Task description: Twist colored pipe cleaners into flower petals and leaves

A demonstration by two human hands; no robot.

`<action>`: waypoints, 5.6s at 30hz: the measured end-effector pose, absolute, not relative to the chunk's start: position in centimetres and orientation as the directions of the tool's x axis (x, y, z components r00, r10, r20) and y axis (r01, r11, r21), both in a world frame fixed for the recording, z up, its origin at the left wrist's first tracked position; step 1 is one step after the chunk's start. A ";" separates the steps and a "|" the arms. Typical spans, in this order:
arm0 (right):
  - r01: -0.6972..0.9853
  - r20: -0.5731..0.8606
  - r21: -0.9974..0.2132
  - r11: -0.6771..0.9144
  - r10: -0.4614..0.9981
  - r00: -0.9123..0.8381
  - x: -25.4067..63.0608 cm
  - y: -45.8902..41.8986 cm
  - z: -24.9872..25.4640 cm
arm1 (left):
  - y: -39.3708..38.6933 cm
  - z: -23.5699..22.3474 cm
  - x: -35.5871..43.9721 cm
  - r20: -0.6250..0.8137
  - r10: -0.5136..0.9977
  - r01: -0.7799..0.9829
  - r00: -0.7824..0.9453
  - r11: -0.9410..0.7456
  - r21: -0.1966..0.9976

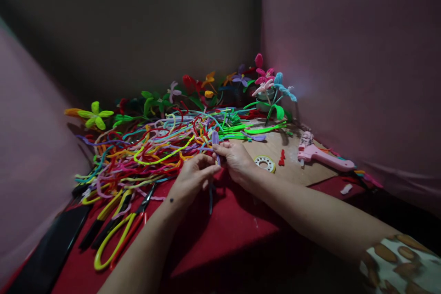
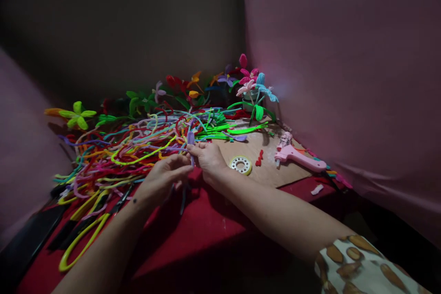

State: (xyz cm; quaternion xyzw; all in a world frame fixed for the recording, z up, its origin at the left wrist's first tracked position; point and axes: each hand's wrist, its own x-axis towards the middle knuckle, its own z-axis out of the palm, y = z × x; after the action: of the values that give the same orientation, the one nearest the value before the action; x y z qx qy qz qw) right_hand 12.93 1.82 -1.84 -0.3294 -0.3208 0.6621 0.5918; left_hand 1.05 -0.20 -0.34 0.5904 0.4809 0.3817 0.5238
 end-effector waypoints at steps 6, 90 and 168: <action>-0.460 0.002 -0.885 -0.076 0.986 -0.167 12.9 1.4 -2.0 | 0.3 0.4 -0.3 0.058 0.990 -0.007 0.130 -0.057 0.998; -0.178 0.056 -0.984 0.029 0.988 -0.146 13.2 1.7 -2.5 | -0.1 1.8 -1.0 0.166 0.970 0.462 0.178 -0.232 0.856; -0.383 -0.080 -0.907 -0.177 0.963 -0.257 13.5 1.2 -1.2 | 0.5 1.1 -1.4 0.075 0.996 0.224 0.058 -0.086 0.971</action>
State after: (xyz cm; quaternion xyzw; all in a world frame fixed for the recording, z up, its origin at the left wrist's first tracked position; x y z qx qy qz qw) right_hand 13.46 1.23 -1.16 -0.3559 -0.4077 0.6797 0.4950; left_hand -1.42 0.47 1.09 0.5856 0.5207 0.4472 0.4312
